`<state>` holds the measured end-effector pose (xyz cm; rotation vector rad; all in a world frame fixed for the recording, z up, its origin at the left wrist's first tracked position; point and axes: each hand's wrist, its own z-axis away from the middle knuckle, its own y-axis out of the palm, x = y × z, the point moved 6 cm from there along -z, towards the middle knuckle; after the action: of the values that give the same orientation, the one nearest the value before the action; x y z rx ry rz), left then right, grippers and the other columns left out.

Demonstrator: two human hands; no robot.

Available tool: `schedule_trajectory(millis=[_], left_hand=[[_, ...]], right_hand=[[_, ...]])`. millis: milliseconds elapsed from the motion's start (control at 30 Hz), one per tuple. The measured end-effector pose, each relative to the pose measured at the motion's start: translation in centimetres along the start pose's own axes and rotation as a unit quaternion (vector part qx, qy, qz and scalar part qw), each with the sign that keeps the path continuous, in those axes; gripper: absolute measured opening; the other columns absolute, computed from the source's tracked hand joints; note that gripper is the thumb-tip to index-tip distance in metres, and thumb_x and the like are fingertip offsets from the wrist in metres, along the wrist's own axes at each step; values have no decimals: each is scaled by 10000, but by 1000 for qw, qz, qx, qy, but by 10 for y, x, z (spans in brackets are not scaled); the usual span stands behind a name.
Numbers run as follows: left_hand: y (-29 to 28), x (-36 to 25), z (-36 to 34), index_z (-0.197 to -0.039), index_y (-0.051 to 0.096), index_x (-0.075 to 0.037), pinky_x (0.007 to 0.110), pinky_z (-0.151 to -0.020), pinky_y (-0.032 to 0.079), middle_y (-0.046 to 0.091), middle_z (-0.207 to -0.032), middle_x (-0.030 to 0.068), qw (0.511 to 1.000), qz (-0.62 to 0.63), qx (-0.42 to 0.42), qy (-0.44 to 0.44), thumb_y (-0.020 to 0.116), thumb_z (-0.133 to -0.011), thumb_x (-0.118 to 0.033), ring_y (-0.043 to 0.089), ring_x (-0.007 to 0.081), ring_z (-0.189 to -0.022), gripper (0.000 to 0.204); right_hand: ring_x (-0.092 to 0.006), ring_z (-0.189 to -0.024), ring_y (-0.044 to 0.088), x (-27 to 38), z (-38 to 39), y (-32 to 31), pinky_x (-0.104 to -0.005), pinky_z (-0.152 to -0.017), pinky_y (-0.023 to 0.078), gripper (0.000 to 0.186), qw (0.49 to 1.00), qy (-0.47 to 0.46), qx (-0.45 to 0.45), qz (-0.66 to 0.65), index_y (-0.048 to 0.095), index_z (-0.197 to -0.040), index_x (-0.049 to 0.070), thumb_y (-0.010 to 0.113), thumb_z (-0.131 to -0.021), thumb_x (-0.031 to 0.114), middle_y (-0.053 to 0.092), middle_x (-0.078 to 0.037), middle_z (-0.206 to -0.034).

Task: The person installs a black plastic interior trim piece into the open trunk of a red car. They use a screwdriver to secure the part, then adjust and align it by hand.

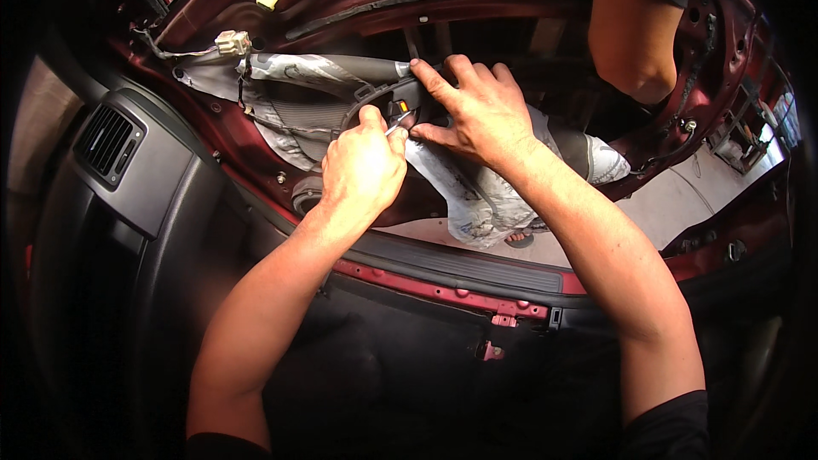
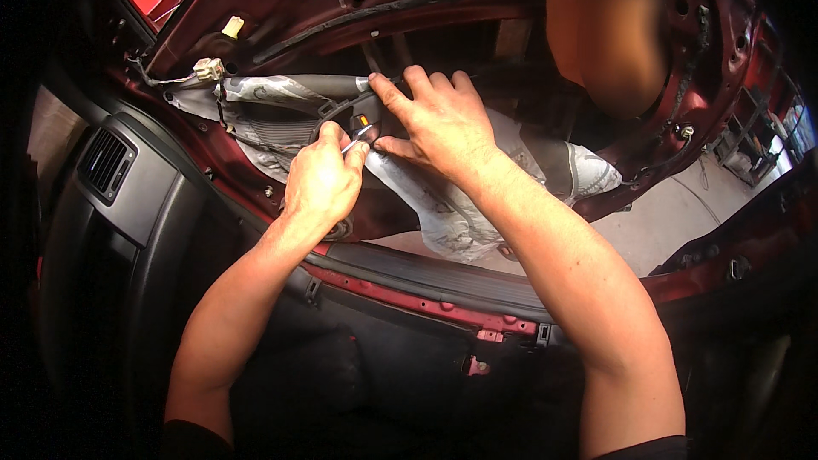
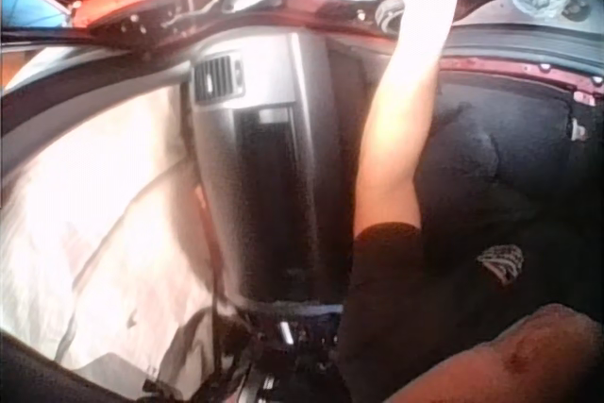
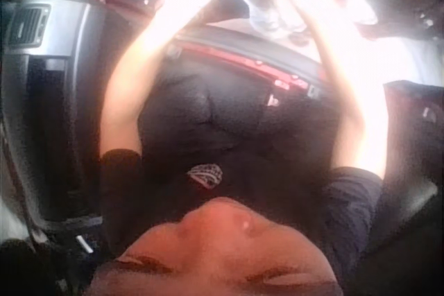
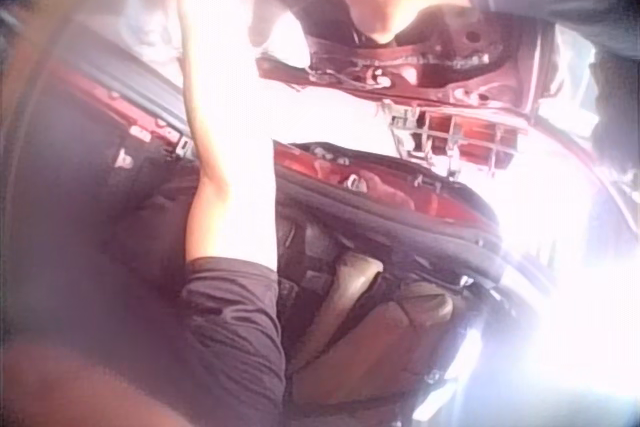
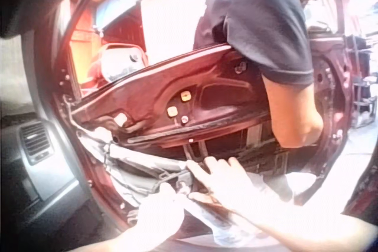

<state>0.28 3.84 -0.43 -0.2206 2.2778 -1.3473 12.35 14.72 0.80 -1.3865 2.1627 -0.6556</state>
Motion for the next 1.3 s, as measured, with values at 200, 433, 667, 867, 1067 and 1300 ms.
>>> schedule_trajectory(millis=[200, 433, 667, 867, 1067, 1300], left_hand=[[-4, -2, 1, -1067, 543, 21, 516, -810, 529, 701, -880, 255, 998, 55, 21, -23, 639, -969, -252, 703, 437, -888, 305], [-9, 3, 2, -1102, 558, 11, 483, -810, 522, 691, -876, 258, 992, 118, 25, -43, 668, -936, -239, 702, 418, -879, 319], [-5, 7, 8, -1346, 537, 30, 439, -854, 536, 713, -914, 243, 989, 138, 1, -58, 667, -920, -190, 720, 374, -916, 497], [-2, 16, 6, -1315, 543, 62, 383, -705, 555, 710, -863, 201, 989, 141, 4, -51, 654, -932, -170, 728, 272, -757, 461], [-16, 11, 3, -957, 673, 11, 441, -667, 536, 671, -692, 203, 997, 73, 16, 26, 659, -952, -217, 717, 312, -698, 228], [-31, 8, -1, -900, 667, 7, 522, -732, 514, 681, -778, 249, 998, -50, 38, 11, 622, -976, -370, 690, 435, -820, 386]], right_hand=[[-232, -886, 576, 1, -1, -1, -401, -826, 430, 805, 1000, -17, -15, 19, 563, -1424, 209, 781, -730, 554, 555, -63, -1060], [-259, -1024, 533, -1, -4, -7, -439, -919, 419, 801, 999, -24, -27, 18, 599, -1386, 237, 796, -690, 582, 556, -60, -1068], [-280, -1025, 537, -3, -2, -1, -426, -908, 456, 802, 1000, -11, 17, -11, 579, -1405, 253, 807, -699, 556, 550, -66, -1128], [-285, -990, 543, -3, -4, 0, -414, -861, 487, 810, 999, -8, 38, -16, 569, -1422, 275, 804, -700, 556, 545, -65, -1136], [-284, -987, 546, -1, -5, -1, -414, -844, 486, 800, 999, 4, 42, -8, 559, -1431, 275, 783, -720, 566, 544, -64, -1131], [-293, -991, 542, -2, -7, -2, -422, -838, 484, 799, 999, 8, 37, -10, 562, -1425, 265, 783, -718, 565, 548, -66, -1126]])
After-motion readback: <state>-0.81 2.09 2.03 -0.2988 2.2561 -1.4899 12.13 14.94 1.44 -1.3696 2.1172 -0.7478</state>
